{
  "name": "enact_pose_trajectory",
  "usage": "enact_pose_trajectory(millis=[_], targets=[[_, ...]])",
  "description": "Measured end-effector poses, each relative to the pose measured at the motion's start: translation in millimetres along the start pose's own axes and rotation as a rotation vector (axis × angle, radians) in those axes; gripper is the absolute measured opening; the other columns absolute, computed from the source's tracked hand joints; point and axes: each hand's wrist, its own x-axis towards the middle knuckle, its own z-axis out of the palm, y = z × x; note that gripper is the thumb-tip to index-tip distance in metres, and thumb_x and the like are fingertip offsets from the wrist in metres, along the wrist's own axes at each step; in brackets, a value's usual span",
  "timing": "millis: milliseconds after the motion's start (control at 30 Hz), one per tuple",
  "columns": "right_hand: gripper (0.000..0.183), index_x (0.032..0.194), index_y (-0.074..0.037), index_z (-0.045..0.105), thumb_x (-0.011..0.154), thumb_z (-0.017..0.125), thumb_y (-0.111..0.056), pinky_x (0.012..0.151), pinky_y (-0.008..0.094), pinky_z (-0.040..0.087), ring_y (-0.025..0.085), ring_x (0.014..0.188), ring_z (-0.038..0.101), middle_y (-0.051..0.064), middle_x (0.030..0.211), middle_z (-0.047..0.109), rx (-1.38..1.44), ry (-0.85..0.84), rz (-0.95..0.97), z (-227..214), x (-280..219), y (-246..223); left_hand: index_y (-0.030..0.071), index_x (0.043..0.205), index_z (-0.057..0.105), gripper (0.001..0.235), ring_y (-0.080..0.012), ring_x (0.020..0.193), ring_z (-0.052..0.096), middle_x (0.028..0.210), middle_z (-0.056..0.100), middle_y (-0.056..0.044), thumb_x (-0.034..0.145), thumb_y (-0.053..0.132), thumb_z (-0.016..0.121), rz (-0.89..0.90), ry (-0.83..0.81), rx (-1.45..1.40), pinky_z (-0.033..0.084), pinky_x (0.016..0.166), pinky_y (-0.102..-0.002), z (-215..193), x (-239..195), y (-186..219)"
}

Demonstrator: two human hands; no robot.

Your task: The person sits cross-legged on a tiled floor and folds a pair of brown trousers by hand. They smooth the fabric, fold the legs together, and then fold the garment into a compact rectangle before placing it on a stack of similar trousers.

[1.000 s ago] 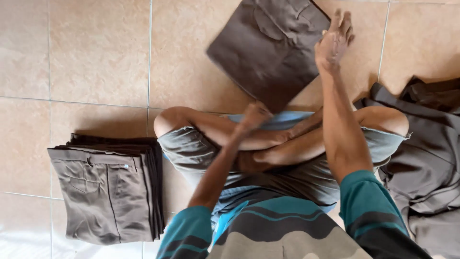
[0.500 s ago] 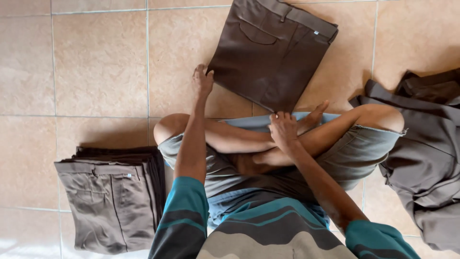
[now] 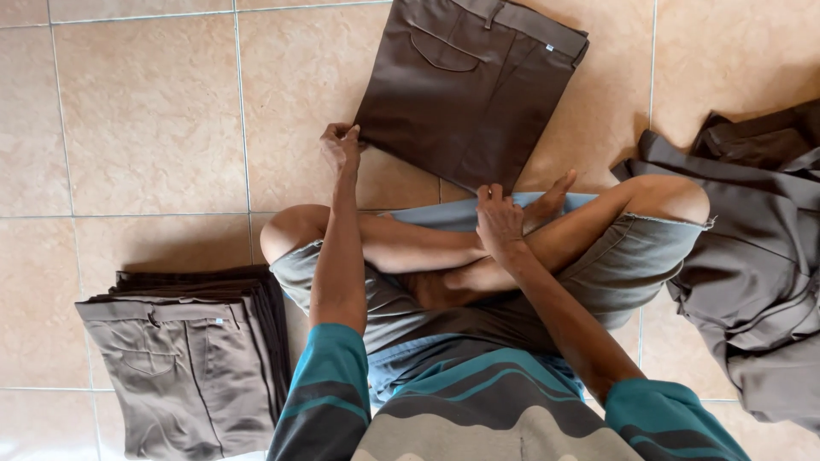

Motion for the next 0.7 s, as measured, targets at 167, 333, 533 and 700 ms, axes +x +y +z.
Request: enact_pose_trajectory(millis=[167,333,533,700], targets=[[0.048,0.113,-0.005,0.059,0.078,0.089,-0.018,0.066,0.043,0.055,0.031,0.074,0.07,0.012,0.101,0.057,-0.07,-0.039,0.071,44,6,11,-0.002,0.098,0.07,0.017,-0.0275,0.061,0.074,0.089,0.066,-0.02,0.086,0.007,0.079,0.039,0.016,0.026,0.069,0.051,-0.033,6,6,-4],[0.035,0.104,-0.005,0.062,0.079,0.085,-0.014,0.073,0.045,0.054,0.032,0.077,0.069,0.013,0.094,0.059,-0.017,-0.119,0.104,26,9,8,0.009,0.092,0.073,0.017,-0.0247,0.071,0.076,0.083,0.071,-0.01,0.086,0.022,0.081,0.158,0.041,0.409,0.065,0.052,-0.032,8,66,-62],[0.021,0.096,-0.01,0.062,0.081,0.077,-0.009,0.066,0.04,0.05,0.023,0.066,0.065,0.007,0.086,0.056,-0.045,-0.113,0.016,55,14,17,0.018,0.108,0.066,0.026,-0.0258,0.089,0.076,0.093,0.074,-0.008,0.098,0.042,0.065,0.157,0.028,0.469,0.062,0.08,-0.036,1,30,-41],[0.022,0.094,-0.012,0.061,0.08,0.078,-0.013,0.065,0.04,0.052,0.022,0.066,0.066,0.006,0.086,0.057,-0.079,0.014,0.087,61,12,13,0.002,0.112,0.066,0.052,-0.0339,0.097,0.075,0.103,0.073,-0.021,0.089,0.048,0.074,-0.014,0.062,0.666,0.062,0.087,-0.043,44,-103,-10]])
